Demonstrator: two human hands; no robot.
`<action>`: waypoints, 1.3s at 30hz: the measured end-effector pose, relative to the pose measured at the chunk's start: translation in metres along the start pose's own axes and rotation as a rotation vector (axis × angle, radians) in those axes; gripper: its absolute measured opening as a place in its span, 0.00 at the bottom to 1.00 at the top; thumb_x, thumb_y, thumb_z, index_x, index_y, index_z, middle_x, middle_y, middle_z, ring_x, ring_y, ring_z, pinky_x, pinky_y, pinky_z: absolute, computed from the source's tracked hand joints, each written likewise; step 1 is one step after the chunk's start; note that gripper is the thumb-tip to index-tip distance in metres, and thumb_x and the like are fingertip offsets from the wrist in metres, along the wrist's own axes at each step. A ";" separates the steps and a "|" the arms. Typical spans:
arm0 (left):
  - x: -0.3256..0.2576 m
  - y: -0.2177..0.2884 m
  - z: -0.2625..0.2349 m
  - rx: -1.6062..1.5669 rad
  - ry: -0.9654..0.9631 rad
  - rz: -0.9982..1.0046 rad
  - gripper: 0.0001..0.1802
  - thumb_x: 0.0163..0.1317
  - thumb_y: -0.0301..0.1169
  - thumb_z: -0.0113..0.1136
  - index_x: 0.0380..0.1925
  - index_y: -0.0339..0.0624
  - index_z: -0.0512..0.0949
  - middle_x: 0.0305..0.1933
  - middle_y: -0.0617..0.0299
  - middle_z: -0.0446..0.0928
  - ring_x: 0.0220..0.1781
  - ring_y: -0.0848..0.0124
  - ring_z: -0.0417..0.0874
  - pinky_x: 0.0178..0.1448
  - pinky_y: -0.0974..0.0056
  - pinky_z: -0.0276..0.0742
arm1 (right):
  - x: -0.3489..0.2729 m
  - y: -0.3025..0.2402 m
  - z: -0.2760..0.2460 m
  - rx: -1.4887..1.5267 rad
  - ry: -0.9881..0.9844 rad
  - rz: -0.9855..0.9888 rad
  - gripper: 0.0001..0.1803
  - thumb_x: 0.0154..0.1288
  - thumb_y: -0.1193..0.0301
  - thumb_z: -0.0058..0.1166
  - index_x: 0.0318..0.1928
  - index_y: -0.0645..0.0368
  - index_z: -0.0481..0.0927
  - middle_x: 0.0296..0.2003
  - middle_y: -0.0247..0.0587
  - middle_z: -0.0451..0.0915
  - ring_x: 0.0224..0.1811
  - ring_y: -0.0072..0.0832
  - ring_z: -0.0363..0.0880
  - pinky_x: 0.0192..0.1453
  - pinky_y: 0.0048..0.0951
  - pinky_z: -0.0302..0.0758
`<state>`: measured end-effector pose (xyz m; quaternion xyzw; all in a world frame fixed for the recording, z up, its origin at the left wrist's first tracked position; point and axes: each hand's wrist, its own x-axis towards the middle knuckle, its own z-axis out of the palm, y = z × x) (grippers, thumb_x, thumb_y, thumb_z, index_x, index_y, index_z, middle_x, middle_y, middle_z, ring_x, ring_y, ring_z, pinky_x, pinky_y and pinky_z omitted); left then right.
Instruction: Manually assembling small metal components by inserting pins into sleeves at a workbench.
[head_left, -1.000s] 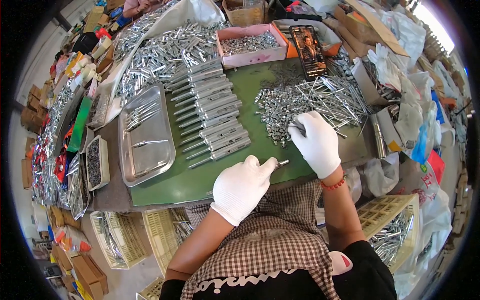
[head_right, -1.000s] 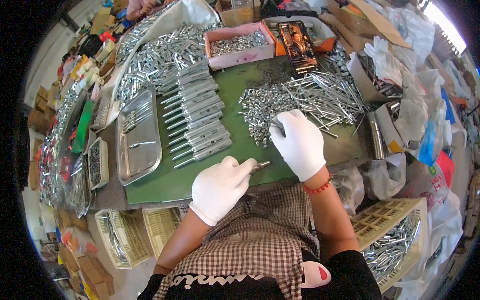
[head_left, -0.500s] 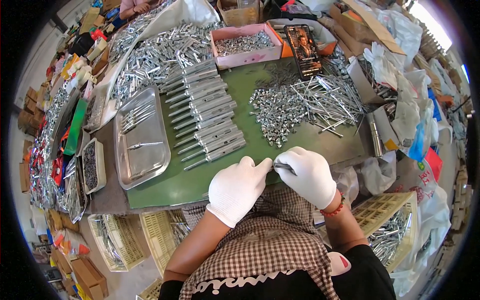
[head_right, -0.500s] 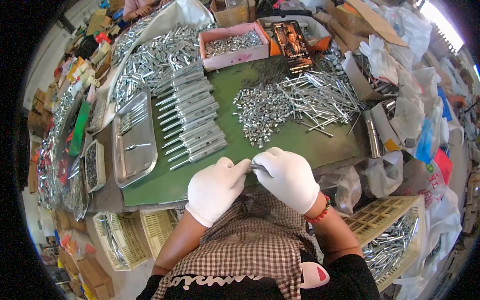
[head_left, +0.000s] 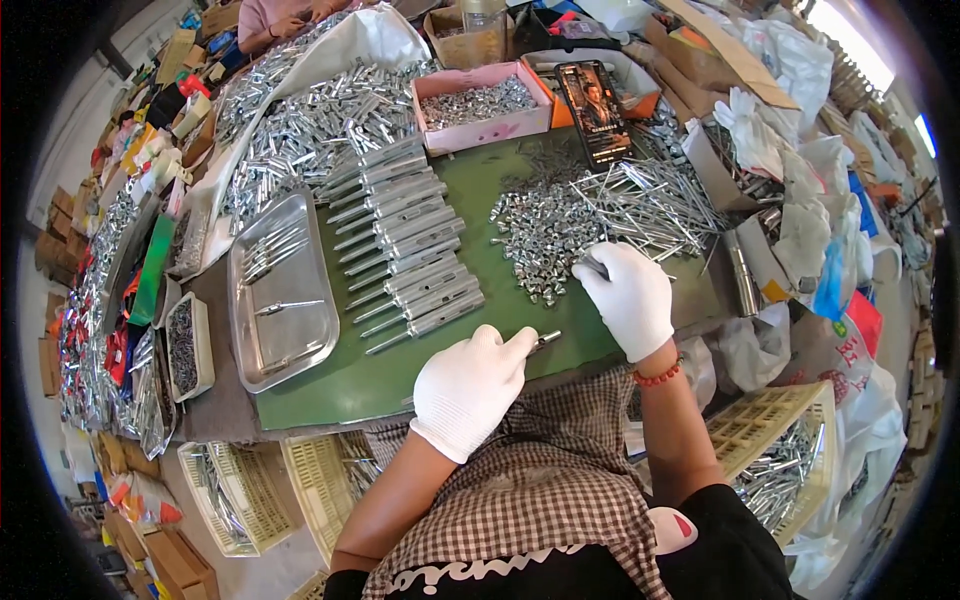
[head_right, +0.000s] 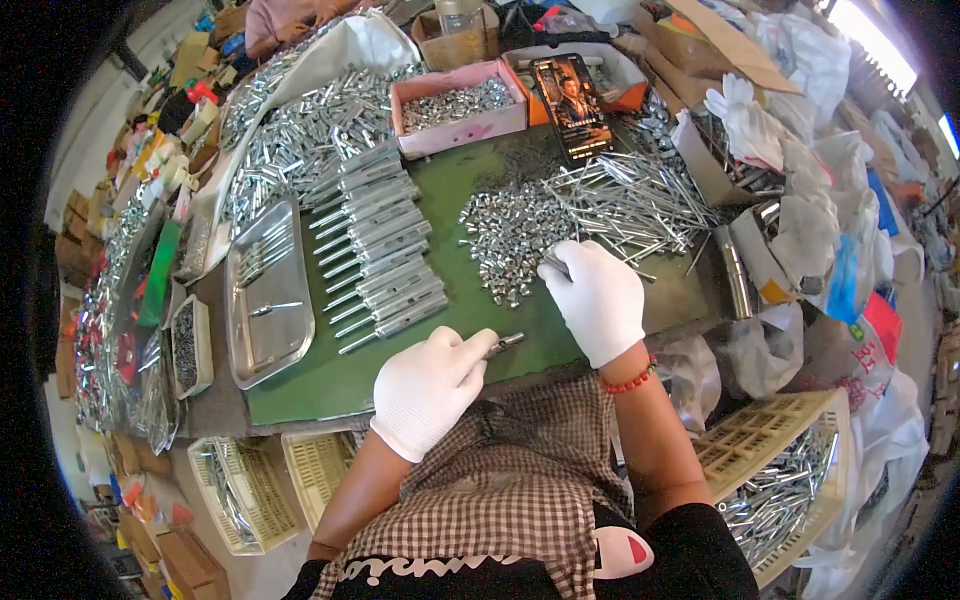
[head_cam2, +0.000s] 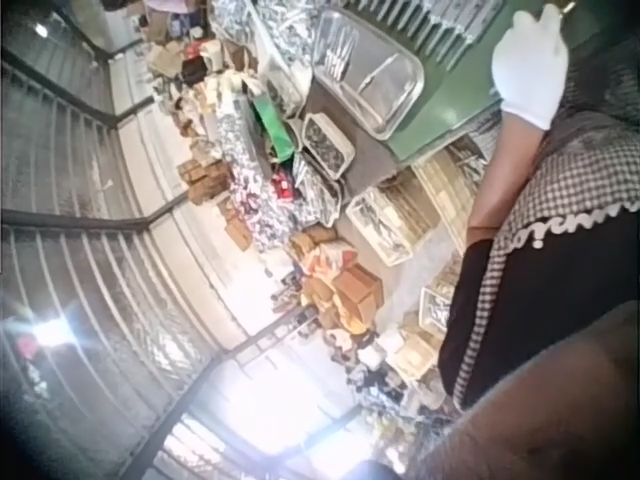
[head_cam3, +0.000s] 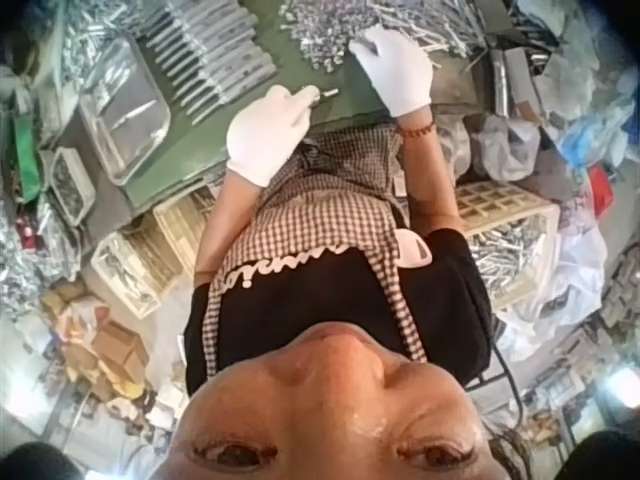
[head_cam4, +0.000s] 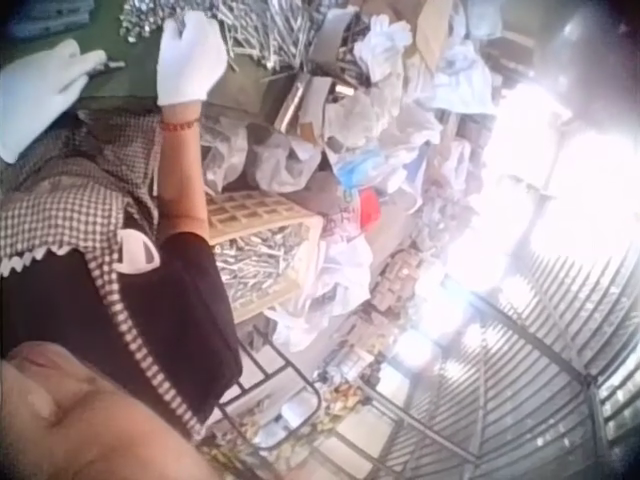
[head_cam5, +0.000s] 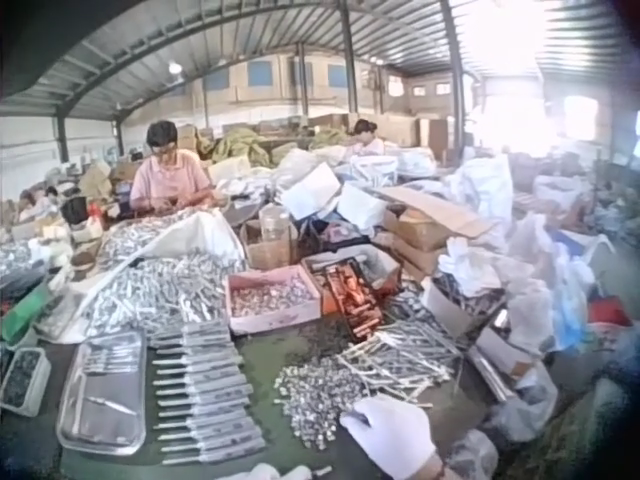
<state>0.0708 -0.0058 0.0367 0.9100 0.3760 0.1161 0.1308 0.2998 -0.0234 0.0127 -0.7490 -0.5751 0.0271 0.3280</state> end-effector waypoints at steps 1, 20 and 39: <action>-0.001 0.000 0.002 0.008 0.008 0.002 0.11 0.65 0.34 0.60 0.47 0.59 0.81 0.31 0.59 0.75 0.26 0.56 0.81 0.30 0.53 0.76 | -0.002 -0.001 -0.001 -0.022 -0.012 0.013 0.09 0.63 0.66 0.66 0.35 0.57 0.84 0.32 0.44 0.83 0.35 0.46 0.84 0.40 0.41 0.78; -0.001 0.003 -0.002 0.021 -0.040 0.002 0.11 0.67 0.33 0.57 0.49 0.58 0.79 0.30 0.56 0.74 0.25 0.55 0.80 0.28 0.52 0.76 | -0.041 -0.032 -0.022 0.354 -0.316 -0.101 0.05 0.61 0.71 0.66 0.38 0.55 0.86 0.34 0.42 0.83 0.35 0.43 0.84 0.40 0.39 0.79; -0.006 -0.002 0.000 -0.032 -0.008 0.062 0.16 0.70 0.38 0.59 0.56 0.58 0.80 0.31 0.56 0.74 0.26 0.55 0.81 0.30 0.52 0.77 | -0.042 -0.037 -0.015 0.195 -0.334 -0.132 0.06 0.60 0.70 0.67 0.34 0.55 0.83 0.32 0.42 0.82 0.33 0.44 0.83 0.37 0.40 0.79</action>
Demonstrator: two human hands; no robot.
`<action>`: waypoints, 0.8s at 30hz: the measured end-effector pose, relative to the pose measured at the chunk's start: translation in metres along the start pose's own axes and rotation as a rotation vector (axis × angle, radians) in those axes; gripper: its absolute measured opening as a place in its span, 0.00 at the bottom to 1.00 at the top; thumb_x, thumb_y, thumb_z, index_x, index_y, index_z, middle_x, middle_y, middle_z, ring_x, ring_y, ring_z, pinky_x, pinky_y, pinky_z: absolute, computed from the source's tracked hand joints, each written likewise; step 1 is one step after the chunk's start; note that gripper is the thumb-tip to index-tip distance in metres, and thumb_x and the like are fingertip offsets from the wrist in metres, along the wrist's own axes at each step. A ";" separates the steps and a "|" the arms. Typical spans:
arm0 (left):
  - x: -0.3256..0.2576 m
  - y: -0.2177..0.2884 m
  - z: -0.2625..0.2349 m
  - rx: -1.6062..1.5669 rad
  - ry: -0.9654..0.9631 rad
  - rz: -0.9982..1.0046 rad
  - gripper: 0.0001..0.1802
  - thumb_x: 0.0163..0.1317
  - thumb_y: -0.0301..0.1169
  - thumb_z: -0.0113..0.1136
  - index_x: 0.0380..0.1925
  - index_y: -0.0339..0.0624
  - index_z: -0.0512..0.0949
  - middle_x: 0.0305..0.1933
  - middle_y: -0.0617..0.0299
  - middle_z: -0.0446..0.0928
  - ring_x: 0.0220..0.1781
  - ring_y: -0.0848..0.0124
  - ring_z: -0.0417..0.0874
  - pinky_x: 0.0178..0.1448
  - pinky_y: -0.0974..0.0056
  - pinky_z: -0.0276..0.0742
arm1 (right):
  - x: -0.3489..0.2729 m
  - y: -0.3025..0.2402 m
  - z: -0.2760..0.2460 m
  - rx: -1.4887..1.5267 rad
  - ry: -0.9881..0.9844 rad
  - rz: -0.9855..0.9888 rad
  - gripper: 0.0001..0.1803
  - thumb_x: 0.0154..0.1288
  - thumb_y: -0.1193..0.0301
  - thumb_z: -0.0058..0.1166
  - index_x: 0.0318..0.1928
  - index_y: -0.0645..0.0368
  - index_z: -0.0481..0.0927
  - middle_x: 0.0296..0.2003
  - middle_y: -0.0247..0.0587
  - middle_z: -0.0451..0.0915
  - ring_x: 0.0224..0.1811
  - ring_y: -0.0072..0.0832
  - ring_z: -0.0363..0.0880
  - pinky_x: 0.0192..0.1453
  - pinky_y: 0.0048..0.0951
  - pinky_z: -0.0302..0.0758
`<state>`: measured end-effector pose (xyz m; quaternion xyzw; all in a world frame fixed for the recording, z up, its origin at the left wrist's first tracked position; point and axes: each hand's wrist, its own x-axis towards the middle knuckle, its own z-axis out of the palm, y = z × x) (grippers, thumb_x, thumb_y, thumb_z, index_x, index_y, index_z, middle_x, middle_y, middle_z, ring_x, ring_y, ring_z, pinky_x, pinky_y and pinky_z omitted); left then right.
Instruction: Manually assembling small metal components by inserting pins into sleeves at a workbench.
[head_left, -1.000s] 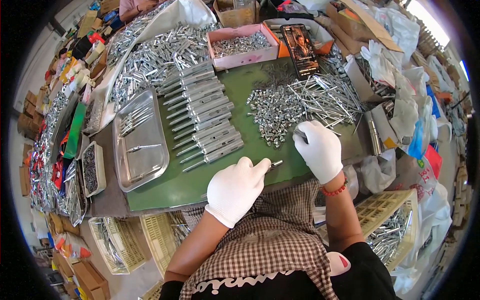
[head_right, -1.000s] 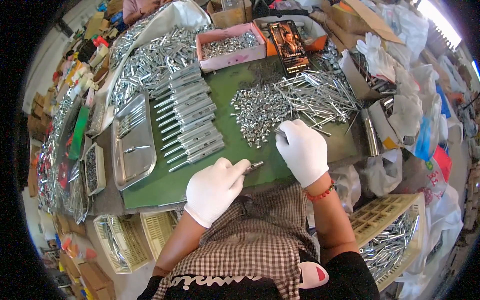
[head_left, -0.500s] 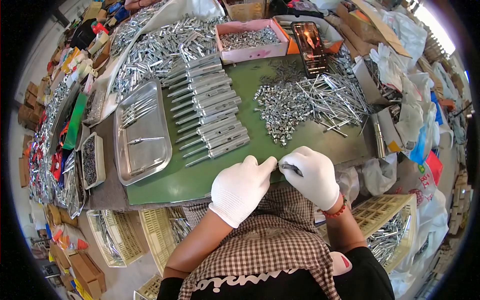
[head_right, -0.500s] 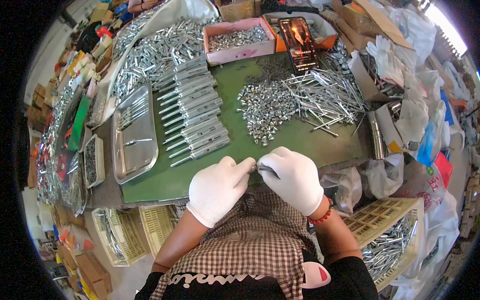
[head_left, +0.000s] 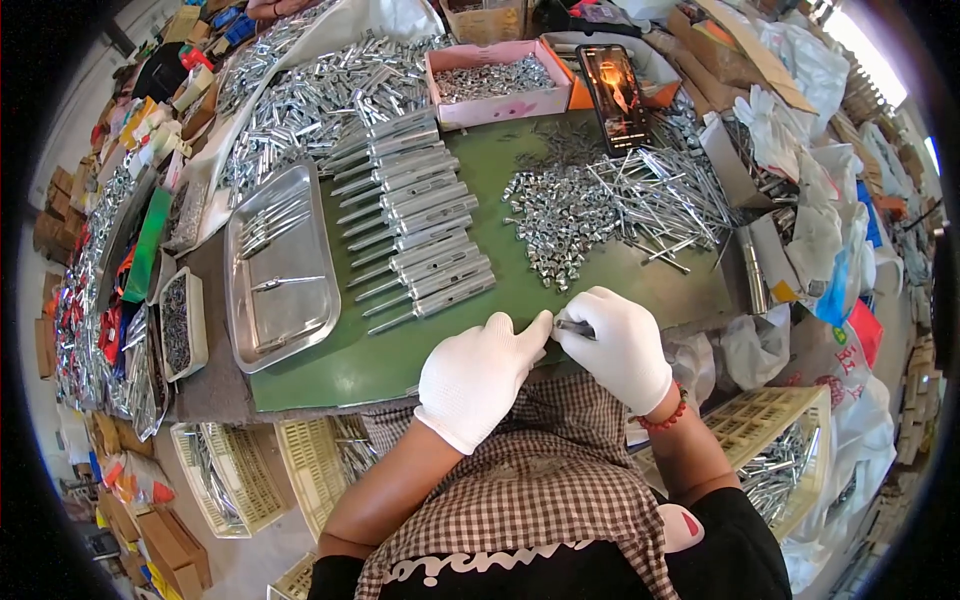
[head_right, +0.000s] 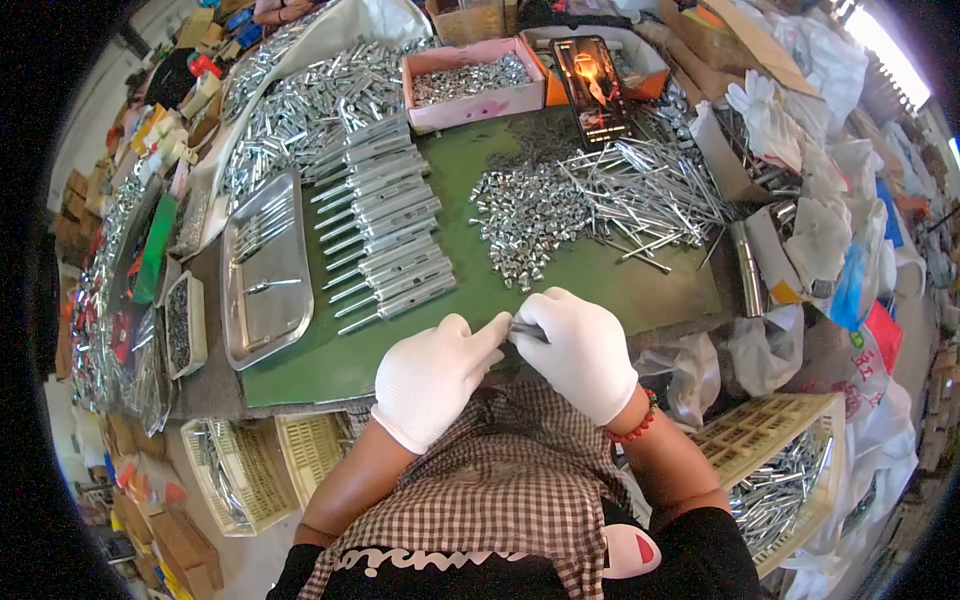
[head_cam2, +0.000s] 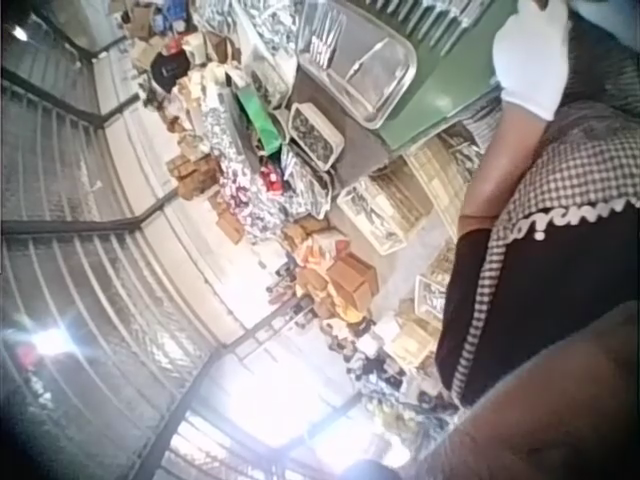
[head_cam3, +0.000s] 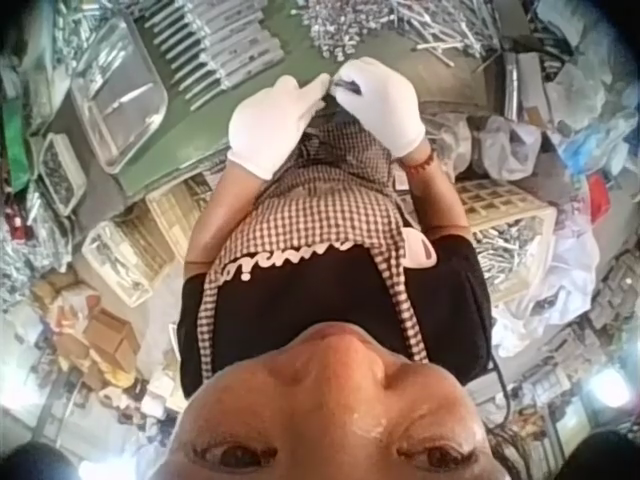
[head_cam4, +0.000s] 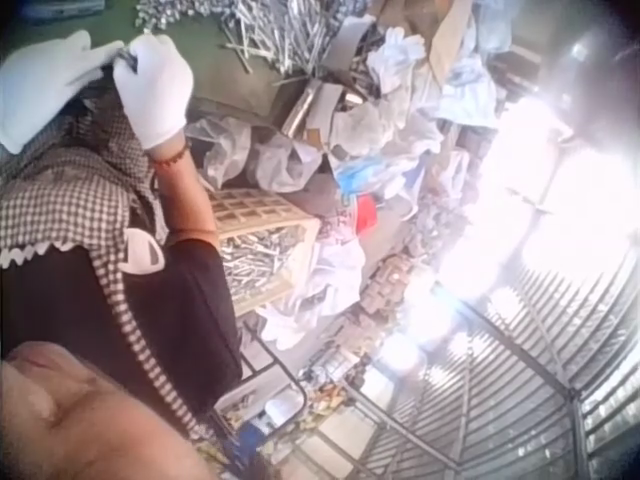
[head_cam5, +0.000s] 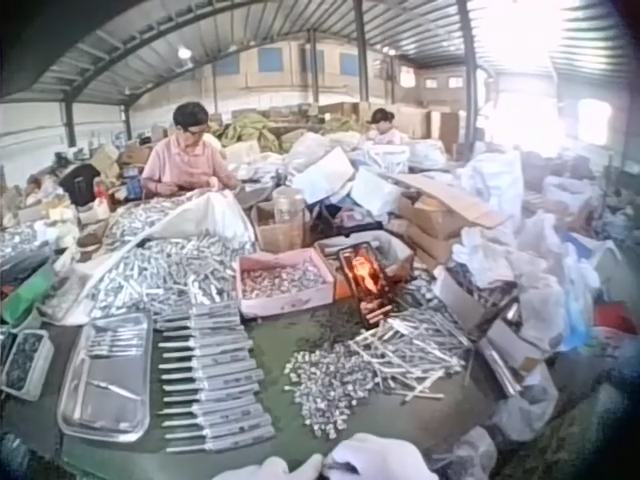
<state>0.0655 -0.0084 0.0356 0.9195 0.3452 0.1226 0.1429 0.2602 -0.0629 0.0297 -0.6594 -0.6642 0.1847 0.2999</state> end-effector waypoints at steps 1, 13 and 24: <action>0.000 -0.002 0.001 0.041 -0.019 0.006 0.17 0.70 0.39 0.59 0.59 0.59 0.79 0.31 0.56 0.75 0.27 0.55 0.81 0.30 0.52 0.78 | 0.000 -0.002 0.000 0.015 0.024 0.030 0.06 0.60 0.70 0.67 0.36 0.55 0.83 0.32 0.42 0.82 0.34 0.44 0.83 0.37 0.40 0.79; 0.008 0.002 -0.005 0.109 -0.074 -0.003 0.14 0.71 0.39 0.58 0.54 0.59 0.80 0.29 0.56 0.74 0.26 0.54 0.83 0.29 0.52 0.78 | 0.031 0.001 0.021 1.686 0.239 0.177 0.30 0.84 0.50 0.33 0.29 0.59 0.74 0.16 0.25 0.57 0.15 0.18 0.51 0.20 0.26 0.50; 0.011 0.001 -0.006 0.130 -0.148 0.018 0.08 0.70 0.39 0.58 0.46 0.54 0.80 0.30 0.57 0.75 0.28 0.55 0.84 0.29 0.51 0.79 | 0.027 -0.006 0.045 1.265 0.293 0.106 0.24 0.79 0.63 0.40 0.24 0.60 0.75 0.21 0.29 0.71 0.20 0.14 0.57 0.26 0.22 0.51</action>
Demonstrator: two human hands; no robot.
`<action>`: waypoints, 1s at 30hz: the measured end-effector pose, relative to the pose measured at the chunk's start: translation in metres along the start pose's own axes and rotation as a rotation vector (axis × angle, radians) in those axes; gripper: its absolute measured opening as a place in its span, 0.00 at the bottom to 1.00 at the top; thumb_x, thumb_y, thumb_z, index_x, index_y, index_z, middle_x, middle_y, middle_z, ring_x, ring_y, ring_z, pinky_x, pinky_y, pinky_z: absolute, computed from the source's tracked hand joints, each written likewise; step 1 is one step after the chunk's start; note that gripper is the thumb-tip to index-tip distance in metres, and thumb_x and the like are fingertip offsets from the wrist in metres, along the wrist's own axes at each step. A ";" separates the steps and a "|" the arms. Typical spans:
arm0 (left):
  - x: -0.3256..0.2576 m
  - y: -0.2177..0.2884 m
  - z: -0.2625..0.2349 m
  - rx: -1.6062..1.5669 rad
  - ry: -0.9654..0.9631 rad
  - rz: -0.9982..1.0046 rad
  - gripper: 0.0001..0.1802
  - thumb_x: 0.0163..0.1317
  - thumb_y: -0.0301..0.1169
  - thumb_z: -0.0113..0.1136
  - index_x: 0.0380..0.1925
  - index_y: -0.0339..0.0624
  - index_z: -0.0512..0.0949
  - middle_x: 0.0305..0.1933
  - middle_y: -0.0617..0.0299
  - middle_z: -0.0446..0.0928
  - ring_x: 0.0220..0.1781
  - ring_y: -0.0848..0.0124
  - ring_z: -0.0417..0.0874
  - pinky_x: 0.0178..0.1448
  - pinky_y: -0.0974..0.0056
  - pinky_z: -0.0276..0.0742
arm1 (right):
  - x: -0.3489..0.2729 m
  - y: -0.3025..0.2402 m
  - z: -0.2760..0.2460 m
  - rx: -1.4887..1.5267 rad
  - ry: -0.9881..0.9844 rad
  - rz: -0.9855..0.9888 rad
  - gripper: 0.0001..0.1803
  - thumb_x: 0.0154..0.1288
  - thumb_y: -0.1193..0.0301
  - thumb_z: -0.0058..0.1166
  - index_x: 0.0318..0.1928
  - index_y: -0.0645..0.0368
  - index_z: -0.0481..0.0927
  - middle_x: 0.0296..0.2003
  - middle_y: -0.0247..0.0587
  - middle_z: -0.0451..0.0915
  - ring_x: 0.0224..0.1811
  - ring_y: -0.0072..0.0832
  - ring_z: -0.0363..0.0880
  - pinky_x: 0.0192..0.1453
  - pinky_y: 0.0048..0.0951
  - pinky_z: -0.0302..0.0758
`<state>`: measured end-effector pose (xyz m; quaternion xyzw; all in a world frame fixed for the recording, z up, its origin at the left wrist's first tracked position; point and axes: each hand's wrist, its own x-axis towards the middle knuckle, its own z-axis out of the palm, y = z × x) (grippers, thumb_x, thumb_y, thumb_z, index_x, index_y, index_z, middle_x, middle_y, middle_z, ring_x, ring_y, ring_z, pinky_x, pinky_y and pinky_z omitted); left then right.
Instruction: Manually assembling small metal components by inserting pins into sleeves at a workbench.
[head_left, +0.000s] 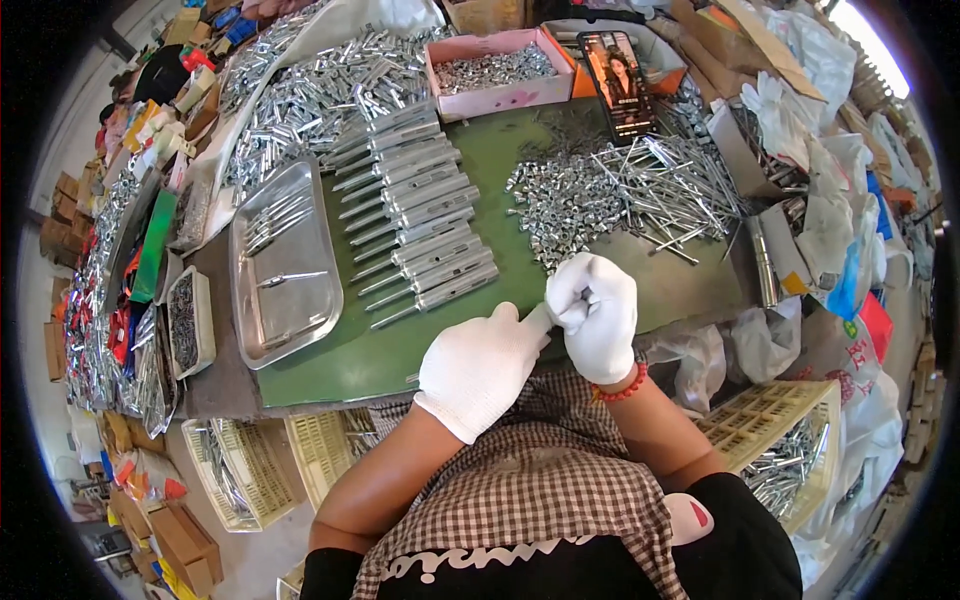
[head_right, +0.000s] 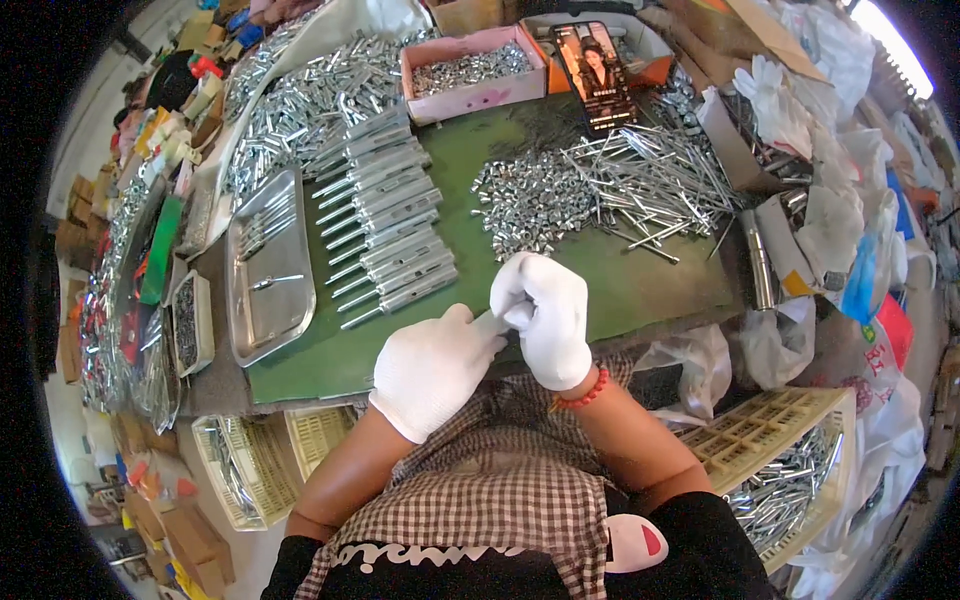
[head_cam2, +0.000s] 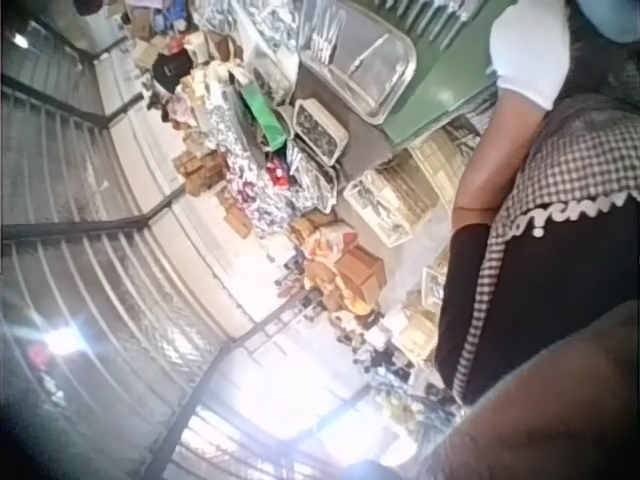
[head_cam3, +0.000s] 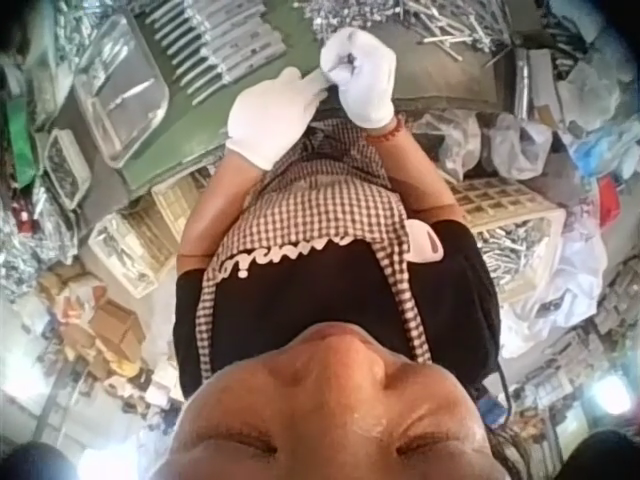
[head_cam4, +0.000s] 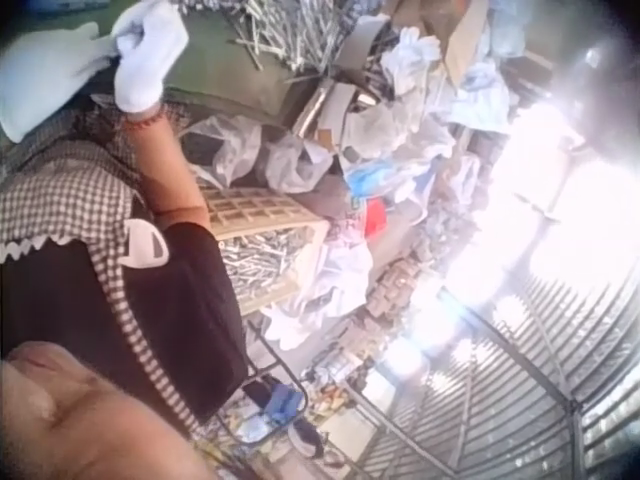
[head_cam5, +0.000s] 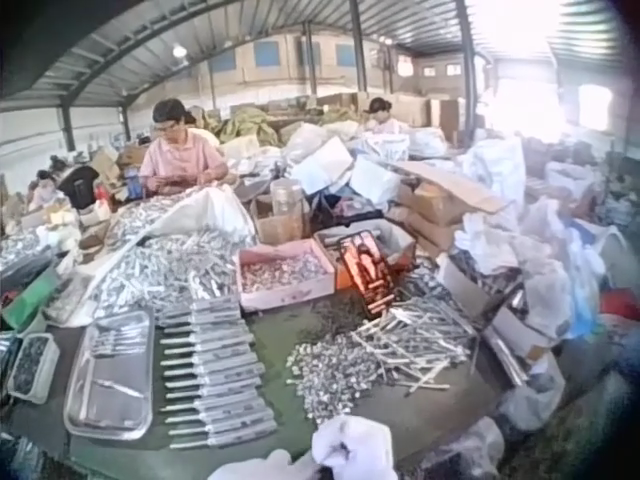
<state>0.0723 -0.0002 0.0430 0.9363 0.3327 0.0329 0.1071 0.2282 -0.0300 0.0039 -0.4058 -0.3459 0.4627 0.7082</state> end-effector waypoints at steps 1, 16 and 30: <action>0.000 0.000 -0.001 -0.007 0.015 0.006 0.07 0.70 0.38 0.58 0.43 0.51 0.79 0.31 0.57 0.76 0.29 0.56 0.84 0.29 0.51 0.79 | 0.001 0.000 -0.001 -0.005 -0.002 0.020 0.25 0.79 0.62 0.40 0.23 0.60 0.75 0.20 0.30 0.71 0.20 0.15 0.57 0.26 0.23 0.51; -0.147 -0.045 -0.015 -0.132 0.255 -0.457 0.09 0.60 0.38 0.71 0.37 0.48 0.86 0.34 0.58 0.84 0.32 0.56 0.86 0.38 0.55 0.81 | -0.005 0.003 -0.018 0.385 0.011 -0.022 0.28 0.82 0.54 0.40 0.26 0.61 0.72 0.16 0.27 0.57 0.18 0.18 0.53 0.24 0.26 0.49; -0.023 -0.042 -0.009 0.012 0.439 -0.105 0.16 0.59 0.30 0.69 0.48 0.44 0.83 0.50 0.57 0.83 0.51 0.55 0.83 0.56 0.52 0.76 | -0.005 0.000 -0.012 0.136 0.040 0.080 0.12 0.75 0.71 0.43 0.36 0.63 0.78 0.25 0.30 0.71 0.21 0.14 0.61 0.25 0.19 0.58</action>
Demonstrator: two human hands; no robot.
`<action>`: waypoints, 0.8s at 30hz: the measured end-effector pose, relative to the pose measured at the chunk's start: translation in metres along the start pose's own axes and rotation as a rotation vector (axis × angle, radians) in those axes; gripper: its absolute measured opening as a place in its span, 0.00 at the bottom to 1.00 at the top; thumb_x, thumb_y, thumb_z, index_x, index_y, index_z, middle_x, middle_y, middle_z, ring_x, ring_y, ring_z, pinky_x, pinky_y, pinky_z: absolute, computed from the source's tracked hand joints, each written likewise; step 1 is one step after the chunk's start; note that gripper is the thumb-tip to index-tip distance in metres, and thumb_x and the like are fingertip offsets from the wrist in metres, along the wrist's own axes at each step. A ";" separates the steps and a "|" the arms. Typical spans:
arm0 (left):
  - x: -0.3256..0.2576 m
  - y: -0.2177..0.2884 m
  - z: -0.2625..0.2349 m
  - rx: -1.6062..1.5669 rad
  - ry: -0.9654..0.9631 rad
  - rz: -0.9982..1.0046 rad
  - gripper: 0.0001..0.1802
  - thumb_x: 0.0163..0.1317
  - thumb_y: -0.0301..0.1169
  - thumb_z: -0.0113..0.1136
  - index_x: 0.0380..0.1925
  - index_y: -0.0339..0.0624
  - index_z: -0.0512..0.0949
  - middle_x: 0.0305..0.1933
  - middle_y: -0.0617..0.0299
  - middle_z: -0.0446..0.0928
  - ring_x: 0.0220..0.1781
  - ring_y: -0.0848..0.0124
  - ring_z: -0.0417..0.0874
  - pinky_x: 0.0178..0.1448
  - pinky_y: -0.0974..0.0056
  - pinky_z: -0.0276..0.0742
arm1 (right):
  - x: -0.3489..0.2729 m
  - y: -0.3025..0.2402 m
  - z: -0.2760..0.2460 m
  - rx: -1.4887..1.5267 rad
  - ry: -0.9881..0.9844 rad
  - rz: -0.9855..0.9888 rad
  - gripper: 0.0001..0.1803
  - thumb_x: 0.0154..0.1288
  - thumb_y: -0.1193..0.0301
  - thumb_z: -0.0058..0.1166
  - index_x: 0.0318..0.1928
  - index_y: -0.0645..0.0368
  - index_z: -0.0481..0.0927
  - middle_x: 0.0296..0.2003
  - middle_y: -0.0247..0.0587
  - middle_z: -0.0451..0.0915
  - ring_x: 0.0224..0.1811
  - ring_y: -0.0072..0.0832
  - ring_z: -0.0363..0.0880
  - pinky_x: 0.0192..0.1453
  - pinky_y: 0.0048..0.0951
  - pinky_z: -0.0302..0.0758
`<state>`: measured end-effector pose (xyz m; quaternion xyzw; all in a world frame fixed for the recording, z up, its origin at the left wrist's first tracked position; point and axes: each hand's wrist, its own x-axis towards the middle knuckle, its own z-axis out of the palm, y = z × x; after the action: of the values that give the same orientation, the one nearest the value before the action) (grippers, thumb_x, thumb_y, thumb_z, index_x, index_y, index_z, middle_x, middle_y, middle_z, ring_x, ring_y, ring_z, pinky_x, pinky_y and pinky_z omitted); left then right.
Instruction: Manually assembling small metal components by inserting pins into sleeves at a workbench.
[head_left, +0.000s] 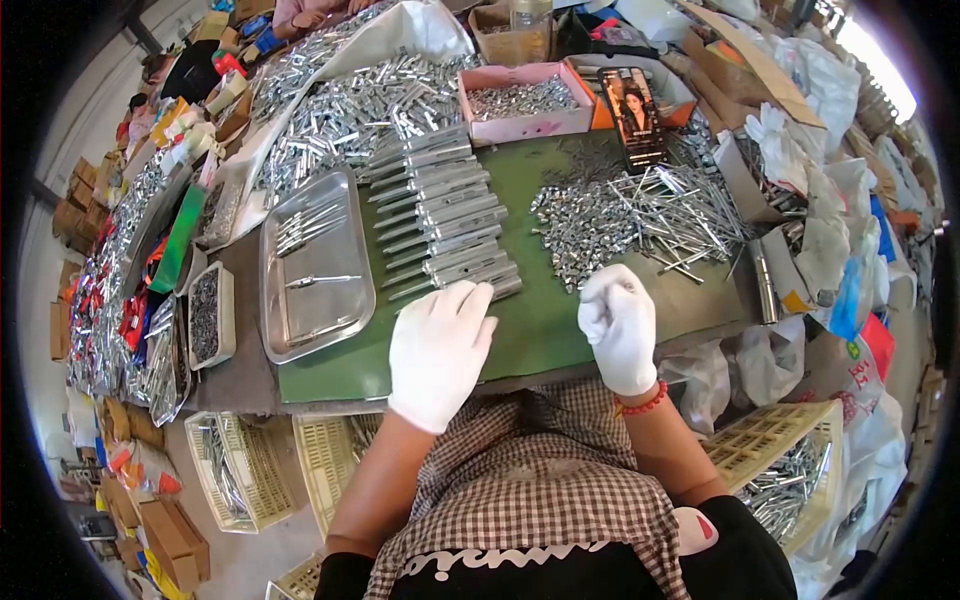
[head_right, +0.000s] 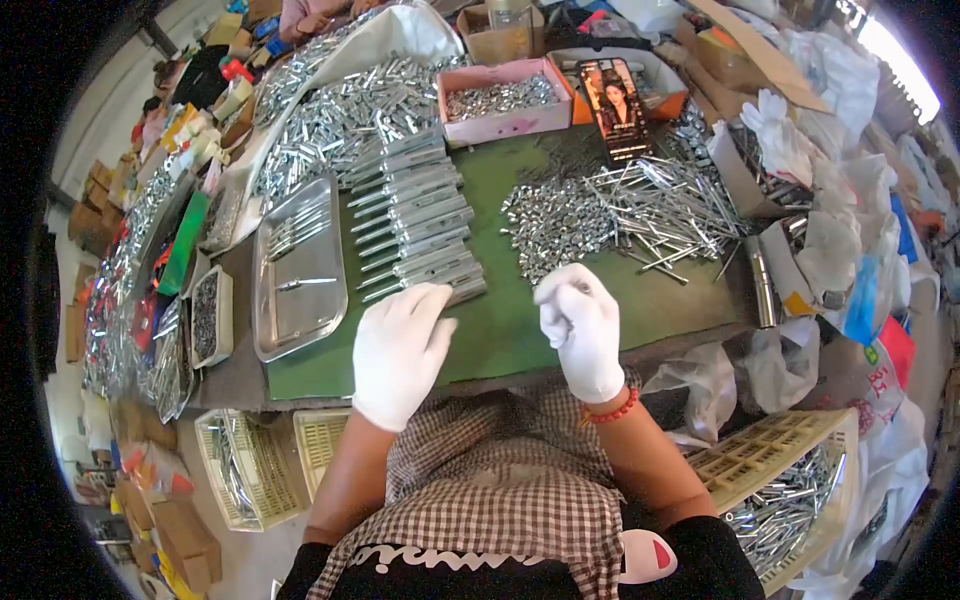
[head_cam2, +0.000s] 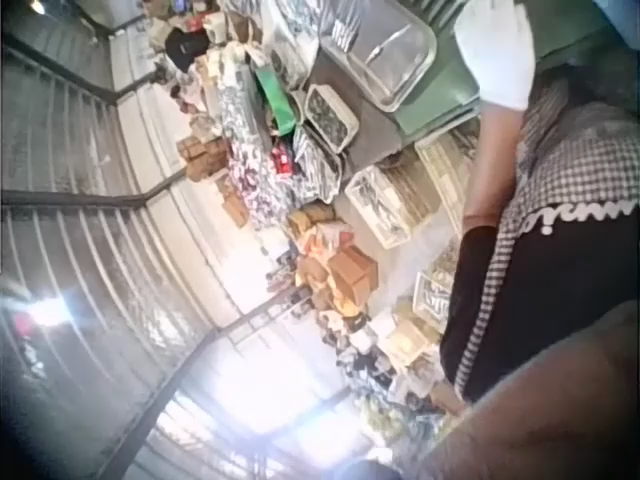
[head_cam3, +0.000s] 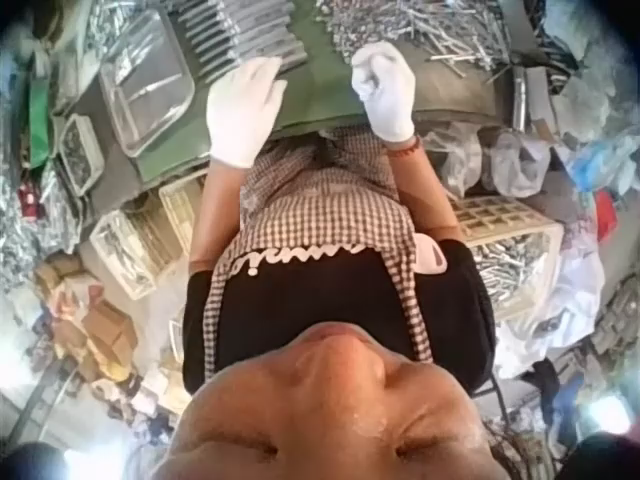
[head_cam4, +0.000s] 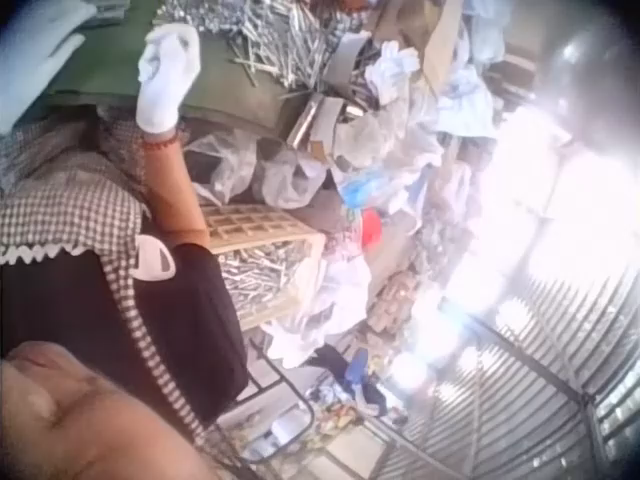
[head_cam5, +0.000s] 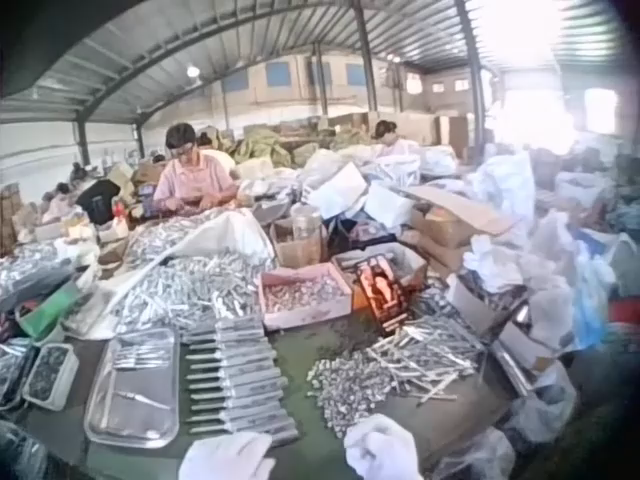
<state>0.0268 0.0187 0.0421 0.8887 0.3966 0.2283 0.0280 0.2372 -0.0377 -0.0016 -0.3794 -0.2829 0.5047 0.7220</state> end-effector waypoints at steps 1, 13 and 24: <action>0.007 0.002 0.005 0.045 -0.060 -0.031 0.14 0.59 0.31 0.69 0.45 0.44 0.83 0.48 0.57 0.82 0.49 0.55 0.82 0.54 0.52 0.76 | -0.001 -0.001 0.002 -0.016 0.030 0.063 0.10 0.72 0.74 0.44 0.39 0.63 0.79 0.27 0.30 0.72 0.22 0.14 0.63 0.25 0.19 0.59; -0.009 -0.014 0.013 -0.148 0.049 -0.004 0.17 0.57 0.29 0.71 0.48 0.45 0.80 0.45 0.58 0.82 0.47 0.55 0.84 0.49 0.53 0.79 | -0.016 -0.028 0.012 -0.169 -0.091 0.078 0.18 0.81 0.72 0.39 0.61 0.62 0.81 0.37 0.32 0.80 0.28 0.12 0.70 0.35 0.15 0.70; 0.019 0.042 -0.009 -0.203 -0.250 0.127 0.12 0.62 0.35 0.67 0.44 0.44 0.82 0.39 0.56 0.81 0.43 0.53 0.83 0.47 0.53 0.79 | -0.023 -0.048 0.002 -0.693 -0.132 0.252 0.17 0.82 0.64 0.48 0.55 0.63 0.84 0.29 0.31 0.84 0.20 0.11 0.66 0.27 0.19 0.66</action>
<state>0.0631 0.0023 0.0675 0.9260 0.3082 0.1560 0.1523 0.2523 -0.0679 0.0389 -0.5999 -0.4338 0.4873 0.4630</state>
